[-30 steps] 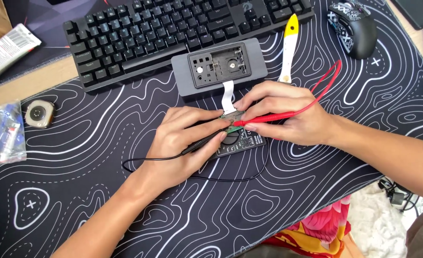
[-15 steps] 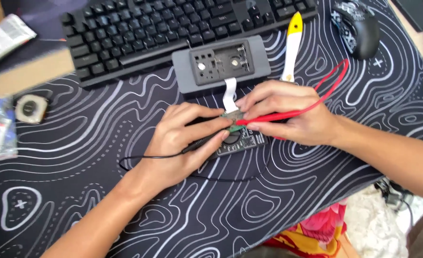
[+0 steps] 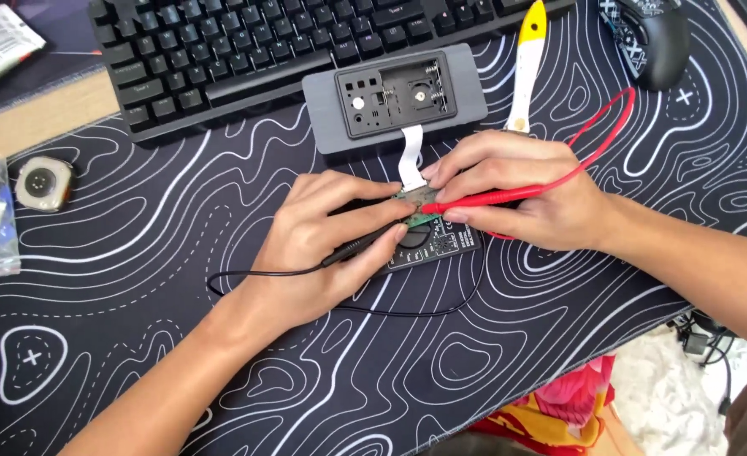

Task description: Testing electrical components on a circuit board using multimeter probes.

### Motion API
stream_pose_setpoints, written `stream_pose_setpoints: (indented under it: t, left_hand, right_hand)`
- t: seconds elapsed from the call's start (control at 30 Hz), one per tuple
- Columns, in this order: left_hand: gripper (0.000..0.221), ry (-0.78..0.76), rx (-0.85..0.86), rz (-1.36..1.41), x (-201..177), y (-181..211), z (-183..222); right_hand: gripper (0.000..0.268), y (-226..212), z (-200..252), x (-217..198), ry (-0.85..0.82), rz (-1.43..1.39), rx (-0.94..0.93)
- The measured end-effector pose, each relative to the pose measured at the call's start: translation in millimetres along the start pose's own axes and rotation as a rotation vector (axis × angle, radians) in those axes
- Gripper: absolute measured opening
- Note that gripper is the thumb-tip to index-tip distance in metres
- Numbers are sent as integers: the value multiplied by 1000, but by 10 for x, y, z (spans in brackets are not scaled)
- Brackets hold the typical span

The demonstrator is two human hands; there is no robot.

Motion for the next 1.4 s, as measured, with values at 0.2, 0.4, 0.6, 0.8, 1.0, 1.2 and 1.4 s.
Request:
stream_pose_setpoints:
  t: [0.2,0.4,0.6,0.8,1.0,1.2,1.4]
  left_hand:
    - [19,5,-7,-22,14,9,0]
    - [21,8,-13,-36,13,19,18]
    - [20,9,-27,-42,21,25,30]
    - [21,22,-44,-29,16,72,32]
    - [21,13,-82,13,9,67,59]
    - [20,25,-107,3,23,67,75]
    - [20,23,-117,36,14,63,68]
  right_hand:
    - [19,29,13,0,11,6,22]
    - [18,19,11,7,20,1,26]
    - [16,16,17,13,18,0,-2]
    - [18,-1,4,23,39,-7,28]
    - [17,-1,14,26,45,-2,37]
    - [17,-9,20,20,50,-3,48]
    - [17,-5,23,23,58,-19,74]
Point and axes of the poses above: each hand's wrist, its own z-axis away from the middle knuckle, its own x-axis out of the palm, y = z × x, the point moved 2 cm from there along -z, towards the middle knuckle, and after that the axes turned 12 degrees about y, right-handed, at the moved point
